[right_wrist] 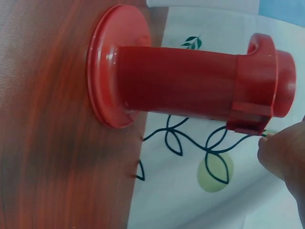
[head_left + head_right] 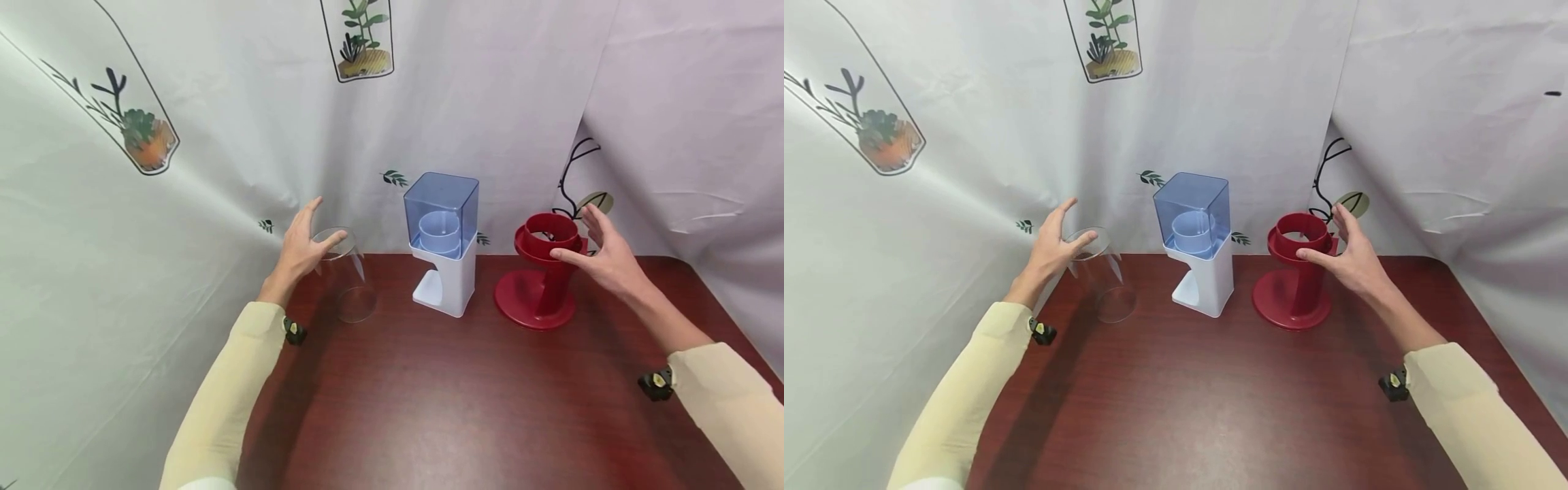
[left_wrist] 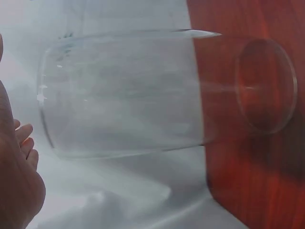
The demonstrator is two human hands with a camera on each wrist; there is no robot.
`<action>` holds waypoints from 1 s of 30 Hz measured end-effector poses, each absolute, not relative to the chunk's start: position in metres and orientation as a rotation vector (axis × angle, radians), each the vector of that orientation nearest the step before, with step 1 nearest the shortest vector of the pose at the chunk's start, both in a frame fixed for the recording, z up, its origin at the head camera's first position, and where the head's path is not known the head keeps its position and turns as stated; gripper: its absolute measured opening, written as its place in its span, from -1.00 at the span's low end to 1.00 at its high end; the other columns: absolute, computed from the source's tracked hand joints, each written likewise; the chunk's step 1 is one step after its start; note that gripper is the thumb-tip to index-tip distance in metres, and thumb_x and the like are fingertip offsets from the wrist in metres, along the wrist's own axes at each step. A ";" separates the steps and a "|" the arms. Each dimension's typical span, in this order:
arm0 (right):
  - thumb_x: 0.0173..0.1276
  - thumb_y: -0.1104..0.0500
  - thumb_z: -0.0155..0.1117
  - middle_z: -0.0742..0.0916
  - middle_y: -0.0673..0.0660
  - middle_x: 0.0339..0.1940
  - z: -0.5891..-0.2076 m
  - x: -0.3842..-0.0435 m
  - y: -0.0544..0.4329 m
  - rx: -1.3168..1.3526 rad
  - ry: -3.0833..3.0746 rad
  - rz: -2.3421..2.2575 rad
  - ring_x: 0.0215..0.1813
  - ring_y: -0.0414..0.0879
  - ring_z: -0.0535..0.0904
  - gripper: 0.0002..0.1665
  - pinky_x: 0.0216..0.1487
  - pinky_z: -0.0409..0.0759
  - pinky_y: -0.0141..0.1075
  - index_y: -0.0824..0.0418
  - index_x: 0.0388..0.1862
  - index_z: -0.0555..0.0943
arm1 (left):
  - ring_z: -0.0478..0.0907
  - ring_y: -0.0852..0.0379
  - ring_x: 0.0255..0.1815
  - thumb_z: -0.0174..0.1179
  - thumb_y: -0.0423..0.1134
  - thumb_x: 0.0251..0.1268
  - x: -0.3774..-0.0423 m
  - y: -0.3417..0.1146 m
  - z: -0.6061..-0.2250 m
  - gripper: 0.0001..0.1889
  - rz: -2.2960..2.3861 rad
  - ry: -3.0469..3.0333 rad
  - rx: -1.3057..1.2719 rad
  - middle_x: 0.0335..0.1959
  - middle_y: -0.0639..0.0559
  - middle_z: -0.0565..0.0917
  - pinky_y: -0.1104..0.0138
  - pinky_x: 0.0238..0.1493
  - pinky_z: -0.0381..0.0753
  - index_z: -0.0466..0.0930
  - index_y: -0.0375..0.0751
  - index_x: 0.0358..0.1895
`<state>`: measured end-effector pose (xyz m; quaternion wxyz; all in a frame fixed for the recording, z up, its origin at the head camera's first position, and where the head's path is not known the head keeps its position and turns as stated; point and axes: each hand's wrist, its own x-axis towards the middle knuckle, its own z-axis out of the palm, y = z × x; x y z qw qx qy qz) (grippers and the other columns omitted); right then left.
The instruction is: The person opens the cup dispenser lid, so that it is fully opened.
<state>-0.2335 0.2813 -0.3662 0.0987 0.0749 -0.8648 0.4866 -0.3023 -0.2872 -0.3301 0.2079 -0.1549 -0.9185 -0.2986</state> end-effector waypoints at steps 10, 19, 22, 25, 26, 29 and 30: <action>0.42 -0.07 0.49 -0.04 -0.07 0.80 -0.343 -0.231 0.276 0.219 -2.474 1.436 0.78 -0.04 -0.19 0.31 0.65 0.01 0.16 -0.15 0.81 -0.24 | 0.00 0.00 0.73 0.28 0.51 0.24 -0.309 -0.262 -0.289 0.16 -0.863 -2.505 -0.461 0.75 0.14 0.04 -0.18 0.64 0.04 -0.10 0.19 0.77; 0.42 -0.02 0.50 0.00 -0.10 0.80 -0.323 -0.234 0.255 0.299 -2.414 1.434 0.77 -0.16 -0.16 0.31 0.69 -0.05 0.09 -0.16 0.81 -0.22 | -0.06 0.25 0.72 0.40 0.35 0.26 -0.315 -0.228 -0.261 0.18 -0.911 -2.449 -0.544 0.75 0.26 0.00 0.14 0.68 0.00 -0.14 0.11 0.78; 0.41 0.00 0.51 0.00 -0.10 0.80 -0.318 -0.238 0.245 0.328 -2.409 1.444 0.77 -0.15 -0.16 0.31 0.68 -0.04 0.10 -0.15 0.81 -0.23 | -0.06 0.31 0.70 0.44 0.30 0.25 -0.317 -0.214 -0.256 0.19 -0.923 -2.433 -0.565 0.75 0.25 0.01 0.26 0.66 -0.01 -0.13 0.04 0.77; 0.39 0.00 0.53 0.00 -0.12 0.80 -0.315 -0.240 0.234 0.349 -2.412 1.442 0.77 -0.11 -0.15 0.33 0.67 0.00 0.15 -0.16 0.81 -0.22 | -0.05 0.36 0.69 0.47 0.27 0.23 -0.318 -0.201 -0.252 0.21 -0.948 -2.420 -0.588 0.75 0.25 0.02 0.33 0.64 -0.02 -0.11 -0.01 0.77; 0.38 0.01 0.54 0.01 -0.12 0.80 -0.315 -0.241 0.231 0.359 -2.414 1.443 0.78 -0.09 -0.15 0.34 0.66 0.01 0.17 -0.16 0.81 -0.22 | -0.04 0.37 0.69 0.48 0.26 0.22 -0.319 -0.197 -0.251 0.21 -0.960 -2.414 -0.596 0.75 0.24 0.03 0.35 0.63 -0.02 -0.10 -0.02 0.77; 0.36 0.03 0.56 0.02 -0.11 0.80 -0.314 -0.243 0.218 0.402 -2.410 1.448 0.78 -0.04 -0.13 0.35 0.62 0.09 0.23 -0.16 0.81 -0.21 | -0.04 0.41 0.67 0.51 0.22 0.20 -0.320 -0.184 -0.251 0.21 -1.004 -2.408 -0.612 0.74 0.25 0.05 0.38 0.62 -0.02 -0.08 -0.01 0.77; 0.35 0.03 0.57 0.02 -0.10 0.80 -0.314 -0.243 0.214 0.420 -2.407 1.452 0.78 -0.04 -0.12 0.36 0.62 0.10 0.23 -0.15 0.81 -0.20 | -0.04 0.40 0.67 0.52 0.20 0.20 -0.321 -0.179 -0.251 0.21 -1.019 -2.402 -0.624 0.74 0.25 0.06 0.37 0.62 -0.02 -0.08 -0.02 0.77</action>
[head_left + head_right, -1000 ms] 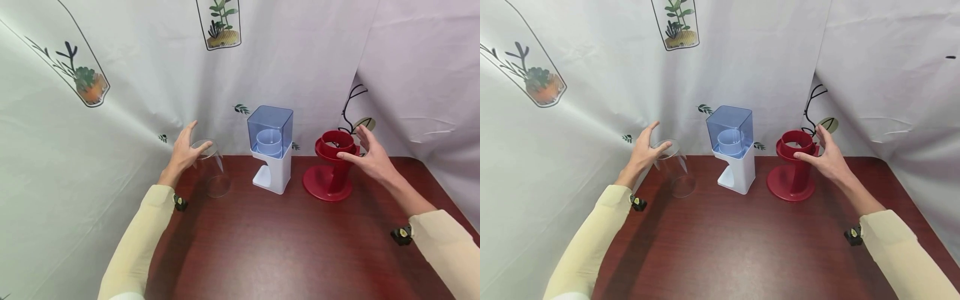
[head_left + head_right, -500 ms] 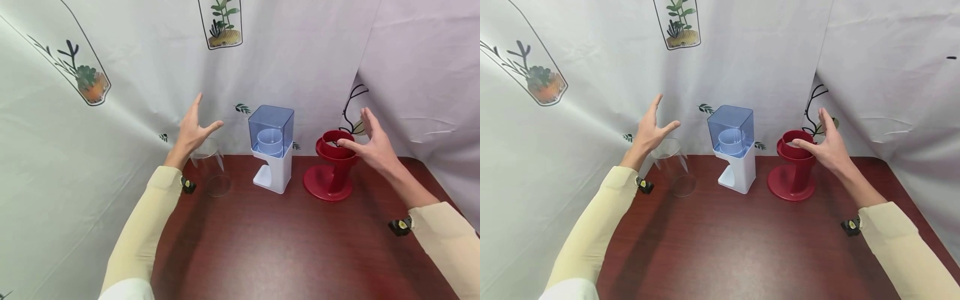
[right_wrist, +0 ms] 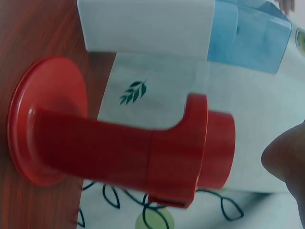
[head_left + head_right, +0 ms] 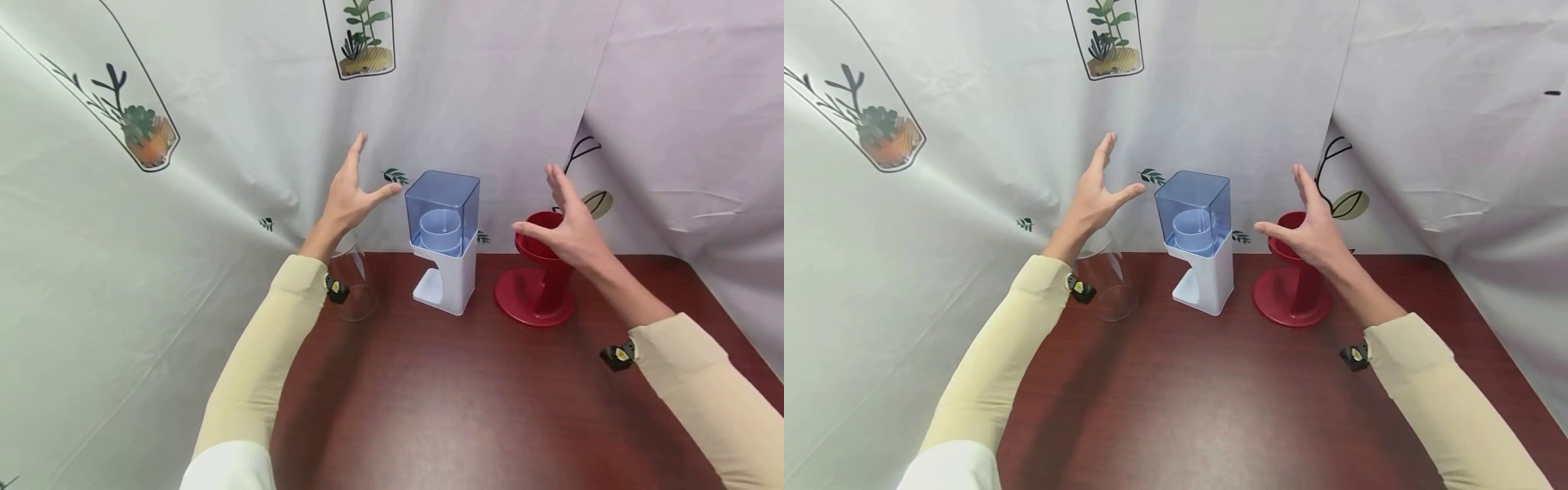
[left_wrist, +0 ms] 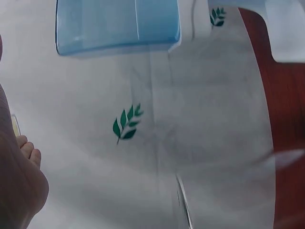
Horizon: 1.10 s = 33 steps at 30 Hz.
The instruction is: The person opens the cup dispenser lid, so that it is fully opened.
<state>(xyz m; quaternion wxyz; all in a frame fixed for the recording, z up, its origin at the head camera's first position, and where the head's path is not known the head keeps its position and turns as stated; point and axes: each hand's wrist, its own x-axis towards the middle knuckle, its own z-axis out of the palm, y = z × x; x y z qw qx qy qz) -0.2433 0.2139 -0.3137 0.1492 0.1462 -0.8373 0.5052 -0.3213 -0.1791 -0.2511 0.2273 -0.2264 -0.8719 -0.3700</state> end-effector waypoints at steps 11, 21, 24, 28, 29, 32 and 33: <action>0.23 -0.01 0.69 0.02 -0.07 0.80 -0.323 -0.252 0.170 0.527 -2.407 1.493 0.77 -0.07 -0.11 0.48 0.67 -0.01 0.17 -0.08 0.81 -0.19 | -0.02 0.25 0.71 0.52 0.33 0.12 -0.329 -0.135 -0.260 0.32 -1.010 -2.527 -0.668 0.76 0.20 -0.01 0.19 0.66 0.07 -0.18 0.02 0.78; 0.26 -0.05 0.66 0.01 0.06 0.80 -0.351 -0.269 0.145 0.530 -2.494 1.568 0.77 0.11 -0.07 0.48 0.63 0.11 0.21 0.06 0.81 -0.22 | -0.02 0.10 0.74 0.52 0.36 0.09 -0.333 -0.110 -0.267 0.36 -1.057 -2.646 -0.683 0.77 0.18 -0.09 0.00 0.65 0.12 -0.24 0.09 0.78; 0.24 -0.07 0.66 -0.01 0.12 0.81 -0.358 -0.274 0.139 0.528 -2.516 1.571 0.77 0.15 -0.08 0.51 0.62 0.13 0.22 0.12 0.80 -0.24 | -0.01 0.09 0.73 0.52 0.39 0.07 -0.335 -0.107 -0.270 0.36 -1.056 -2.664 -0.677 0.77 0.20 -0.09 0.00 0.65 0.12 -0.24 0.11 0.78; 0.22 -0.12 0.66 0.02 0.17 0.80 -0.367 -0.277 0.131 0.527 -2.557 1.563 0.76 0.18 -0.06 0.53 0.59 0.17 0.26 0.09 0.81 -0.25 | 0.03 0.06 0.72 0.52 0.38 0.07 -0.335 -0.106 -0.274 0.35 -1.074 -2.684 -0.679 0.77 0.16 -0.02 -0.02 0.63 0.17 -0.21 0.10 0.78; 0.22 -0.13 0.65 0.04 0.18 0.80 -0.369 -0.278 0.129 0.529 -2.566 1.557 0.76 0.18 -0.05 0.52 0.59 0.18 0.26 0.08 0.81 -0.24 | 0.04 0.06 0.72 0.52 0.37 0.07 -0.335 -0.106 -0.274 0.34 -1.079 -2.685 -0.686 0.76 0.14 0.01 -0.02 0.63 0.18 -0.20 0.09 0.78; 0.22 -0.15 0.65 0.10 0.20 0.78 -0.373 -0.280 0.126 0.517 -2.578 1.547 0.75 0.20 0.01 0.51 0.57 0.19 0.30 0.05 0.81 -0.22 | 0.06 0.10 0.71 0.53 0.33 0.10 -0.334 -0.106 -0.276 0.32 -1.094 -2.683 -0.717 0.75 0.09 0.07 0.01 0.63 0.18 -0.17 0.05 0.78; 0.22 -0.14 0.65 0.11 0.20 0.78 -0.375 -0.281 0.126 0.510 -2.576 1.551 0.74 0.20 0.02 0.50 0.57 0.18 0.31 0.04 0.81 -0.22 | 0.06 0.11 0.71 0.53 0.33 0.10 -0.333 -0.106 -0.277 0.31 -1.094 -2.682 -0.728 0.75 0.08 0.09 0.02 0.63 0.18 -0.16 0.03 0.78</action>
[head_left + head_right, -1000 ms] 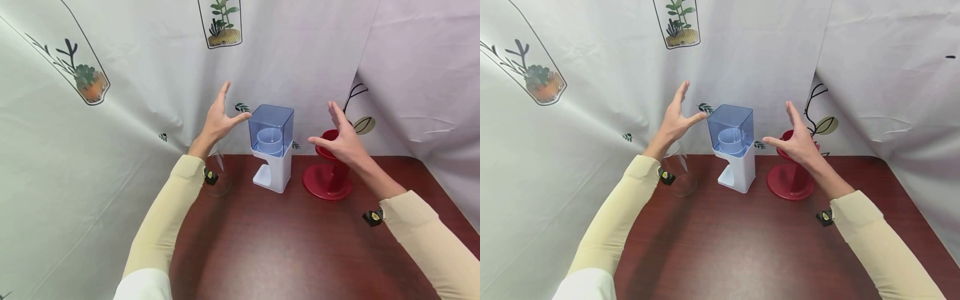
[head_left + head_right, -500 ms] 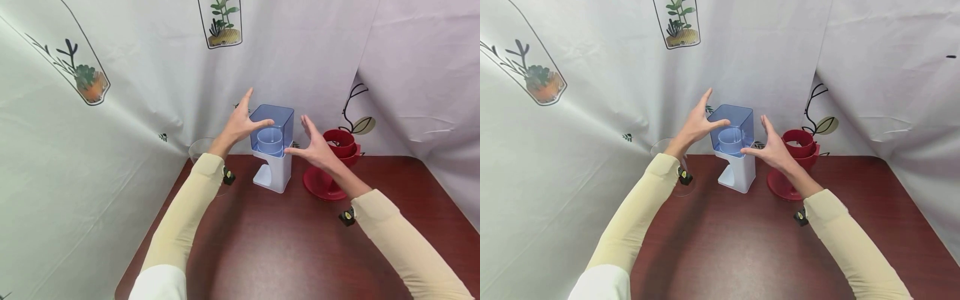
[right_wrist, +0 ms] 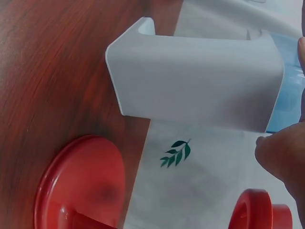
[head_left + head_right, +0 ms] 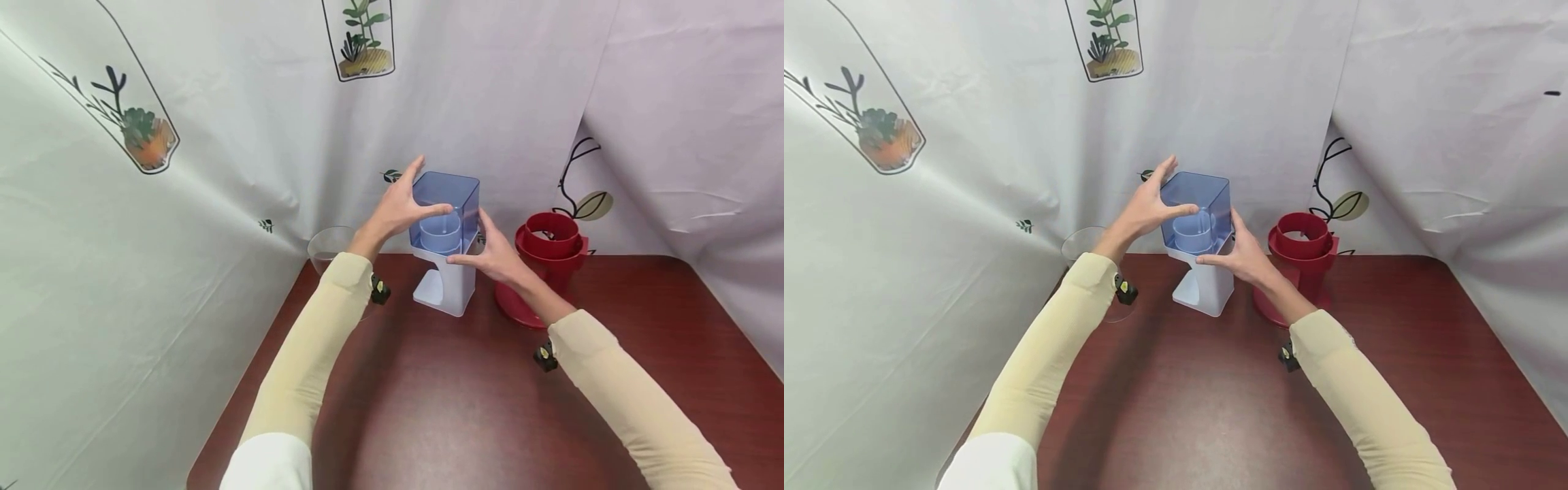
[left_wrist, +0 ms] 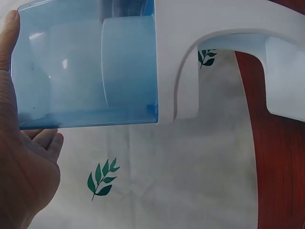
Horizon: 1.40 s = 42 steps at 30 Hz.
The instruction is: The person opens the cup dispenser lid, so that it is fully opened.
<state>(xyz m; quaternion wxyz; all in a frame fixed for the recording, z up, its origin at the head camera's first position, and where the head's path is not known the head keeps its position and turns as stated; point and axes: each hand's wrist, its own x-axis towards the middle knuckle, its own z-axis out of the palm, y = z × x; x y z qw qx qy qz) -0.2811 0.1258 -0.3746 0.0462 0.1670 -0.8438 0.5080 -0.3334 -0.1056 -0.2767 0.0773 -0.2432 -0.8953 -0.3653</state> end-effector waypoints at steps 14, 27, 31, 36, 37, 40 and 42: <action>0.27 -0.06 0.62 0.30 0.34 0.64 -0.382 -0.286 0.121 0.488 -2.538 1.596 0.59 0.29 0.26 0.40 0.56 0.27 0.26 0.19 0.78 -0.13 | 0.11 0.19 0.68 0.53 0.29 0.12 -0.335 -0.102 -0.281 0.21 -1.038 -2.669 -0.772 0.69 0.15 0.24 0.16 0.62 0.18 0.04 -0.03 0.74; 0.23 -0.06 0.65 0.30 0.38 0.63 -0.390 -0.286 0.121 0.465 -2.598 1.548 0.61 0.33 0.25 0.42 0.53 0.33 0.24 0.27 0.75 -0.10 | 0.16 0.09 0.67 0.52 0.30 0.12 -0.333 -0.104 -0.281 0.15 -1.041 -2.683 -0.754 0.67 0.09 0.27 0.07 0.60 0.25 0.12 0.00 0.72; 0.24 -0.06 0.65 0.32 0.38 0.62 -0.389 -0.286 0.120 0.472 -2.583 1.562 0.60 0.33 0.27 0.39 0.51 0.36 0.23 0.29 0.74 -0.06 | 0.18 0.11 0.66 0.54 0.29 0.10 -0.332 -0.105 -0.280 0.17 -1.056 -2.677 -0.746 0.66 0.10 0.30 0.11 0.59 0.26 0.12 -0.02 0.72; 0.24 -0.05 0.65 0.34 0.37 0.61 -0.386 -0.286 0.122 0.484 -2.574 1.571 0.60 0.32 0.28 0.34 0.52 0.36 0.21 0.30 0.72 -0.01 | 0.20 0.13 0.64 0.55 0.29 0.09 -0.330 -0.104 -0.277 0.20 -1.058 -2.677 -0.737 0.65 0.10 0.31 0.14 0.58 0.28 0.09 -0.05 0.72; 0.24 -0.05 0.65 0.35 0.37 0.61 -0.385 -0.286 0.122 0.485 -2.573 1.570 0.60 0.32 0.29 0.33 0.52 0.37 0.20 0.31 0.72 0.00 | 0.20 0.13 0.64 0.55 0.29 0.09 -0.330 -0.104 -0.276 0.21 -1.064 -2.675 -0.734 0.65 0.09 0.31 0.14 0.58 0.27 0.08 -0.05 0.72; 0.24 -0.06 0.66 0.37 0.38 0.59 -0.382 -0.284 0.124 0.496 -2.576 1.561 0.60 0.33 0.30 0.32 0.52 0.37 0.19 0.32 0.71 0.04 | 0.22 0.12 0.64 0.55 0.29 0.09 -0.327 -0.103 -0.274 0.22 -1.091 -2.665 -0.716 0.64 0.08 0.33 0.14 0.58 0.28 0.06 -0.07 0.73; 0.24 -0.06 0.66 0.38 0.38 0.59 -0.379 -0.282 0.125 0.501 -2.577 1.564 0.60 0.33 0.31 0.32 0.52 0.37 0.19 0.32 0.71 0.04 | 0.22 0.12 0.64 0.55 0.31 0.08 -0.325 -0.102 -0.272 0.23 -1.101 -2.662 -0.703 0.64 0.08 0.33 0.13 0.58 0.28 0.05 -0.06 0.73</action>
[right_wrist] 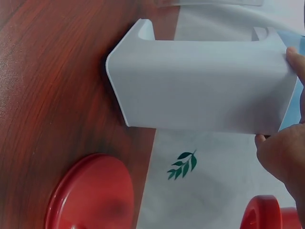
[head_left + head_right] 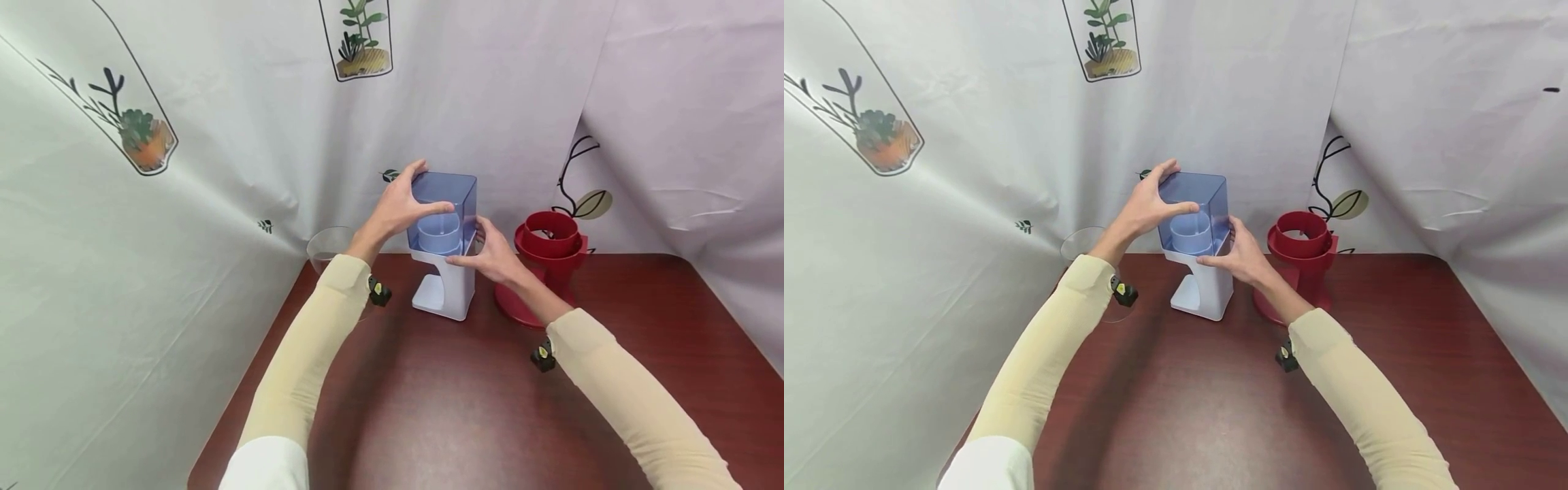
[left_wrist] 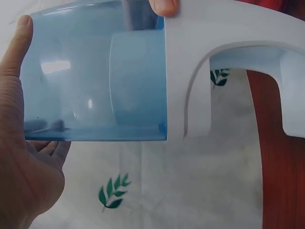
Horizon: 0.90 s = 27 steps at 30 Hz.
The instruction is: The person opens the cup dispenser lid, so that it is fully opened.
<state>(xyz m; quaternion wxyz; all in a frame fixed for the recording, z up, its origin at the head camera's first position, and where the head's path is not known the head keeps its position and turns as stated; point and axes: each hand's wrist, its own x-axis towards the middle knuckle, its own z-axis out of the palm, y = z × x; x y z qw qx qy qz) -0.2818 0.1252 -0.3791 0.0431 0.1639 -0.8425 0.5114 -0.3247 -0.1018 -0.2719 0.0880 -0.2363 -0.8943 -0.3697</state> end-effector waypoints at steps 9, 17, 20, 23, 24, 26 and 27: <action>0.22 -0.08 0.67 0.38 0.33 0.61 -0.367 -0.261 0.134 0.542 -2.582 1.597 0.60 0.30 0.33 0.35 0.47 0.44 0.18 0.29 0.73 0.02 | 0.23 0.15 0.62 0.58 0.34 0.01 -0.296 -0.094 -0.261 0.29 -1.053 -2.624 -0.681 0.63 0.08 0.33 0.16 0.57 0.28 0.02 -0.05 0.73; 0.23 -0.05 0.66 0.45 0.33 0.53 -0.365 -0.236 0.143 0.592 -2.572 1.574 0.52 0.30 0.41 0.27 0.46 0.45 0.19 0.28 0.70 0.09 | 0.43 0.07 0.45 0.60 0.33 -0.03 -0.265 -0.086 -0.259 0.32 -1.043 -2.557 -0.709 0.58 0.01 0.40 0.19 0.41 0.47 0.04 -0.13 0.72; 0.22 -0.04 0.67 0.46 0.32 0.53 -0.366 -0.225 0.146 0.611 -2.573 1.550 0.54 0.29 0.40 0.28 0.47 0.43 0.18 0.28 0.70 0.10 | 0.47 0.07 0.38 0.61 0.32 -0.03 -0.254 -0.084 -0.262 0.31 -1.048 -2.540 -0.722 0.56 -0.01 0.41 0.18 0.34 0.51 0.05 -0.13 0.72; 0.20 -0.02 0.69 0.44 0.30 0.54 -0.367 -0.214 0.148 0.633 -2.573 1.545 0.57 0.28 0.37 0.29 0.46 0.44 0.17 0.26 0.70 0.10 | 0.46 0.07 0.35 0.61 0.32 -0.03 -0.242 -0.083 -0.266 0.29 -1.048 -2.527 -0.718 0.54 -0.01 0.42 0.17 0.30 0.53 0.07 -0.11 0.71; 0.19 -0.01 0.69 0.45 0.30 0.54 -0.368 -0.210 0.149 0.643 -2.572 1.544 0.57 0.28 0.37 0.29 0.45 0.45 0.18 0.25 0.70 0.10 | 0.46 0.08 0.35 0.60 0.32 -0.03 -0.238 -0.083 -0.268 0.29 -1.044 -2.522 -0.715 0.54 -0.01 0.42 0.16 0.29 0.54 0.08 -0.10 0.71; 0.17 -0.01 0.70 0.46 0.29 0.53 -0.369 -0.203 0.151 0.651 -2.574 1.533 0.56 0.29 0.38 0.30 0.43 0.48 0.19 0.24 0.70 0.11 | 0.46 0.08 0.33 0.60 0.31 -0.03 -0.230 -0.082 -0.270 0.27 -1.047 -2.509 -0.713 0.53 -0.02 0.43 0.14 0.27 0.55 0.10 -0.10 0.70; 0.16 0.00 0.71 0.46 0.29 0.52 -0.369 -0.200 0.152 0.656 -2.571 1.535 0.56 0.30 0.38 0.30 0.42 0.49 0.19 0.24 0.69 0.11 | 0.46 0.08 0.32 0.60 0.32 -0.03 -0.225 -0.082 -0.271 0.27 -1.047 -2.507 -0.714 0.53 -0.02 0.43 0.14 0.26 0.56 0.11 -0.10 0.70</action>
